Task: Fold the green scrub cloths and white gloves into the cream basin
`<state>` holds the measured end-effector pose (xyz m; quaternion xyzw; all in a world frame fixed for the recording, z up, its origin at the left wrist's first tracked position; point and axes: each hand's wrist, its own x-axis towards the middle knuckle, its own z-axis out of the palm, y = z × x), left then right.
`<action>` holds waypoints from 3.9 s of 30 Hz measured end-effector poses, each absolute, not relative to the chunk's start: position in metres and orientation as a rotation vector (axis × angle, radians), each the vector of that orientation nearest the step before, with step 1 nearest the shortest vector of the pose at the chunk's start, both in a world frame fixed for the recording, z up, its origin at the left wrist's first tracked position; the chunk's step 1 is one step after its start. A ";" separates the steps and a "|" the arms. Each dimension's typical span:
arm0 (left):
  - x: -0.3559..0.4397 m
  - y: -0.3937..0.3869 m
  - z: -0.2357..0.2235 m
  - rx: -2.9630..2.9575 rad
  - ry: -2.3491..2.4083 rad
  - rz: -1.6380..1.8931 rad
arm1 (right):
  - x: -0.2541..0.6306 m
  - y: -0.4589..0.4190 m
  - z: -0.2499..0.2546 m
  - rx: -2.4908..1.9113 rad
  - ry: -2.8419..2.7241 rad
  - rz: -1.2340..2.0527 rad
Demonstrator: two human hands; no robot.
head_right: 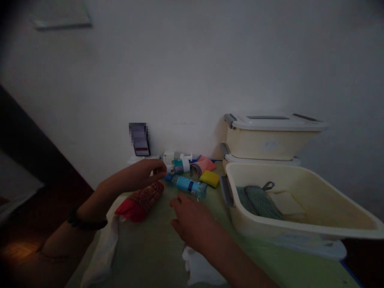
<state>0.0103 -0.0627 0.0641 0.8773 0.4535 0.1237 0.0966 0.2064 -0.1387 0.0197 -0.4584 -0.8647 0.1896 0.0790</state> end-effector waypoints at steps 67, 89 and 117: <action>0.032 -0.083 0.107 2.521 1.189 1.149 | 0.246 -0.096 0.113 -1.107 -1.990 0.604; 0.029 -0.082 0.105 2.674 1.228 0.891 | 0.267 -0.105 0.116 -0.956 -1.938 1.091; 0.041 -0.080 0.102 2.625 1.240 1.189 | 0.261 -0.100 0.111 -0.846 -1.947 0.974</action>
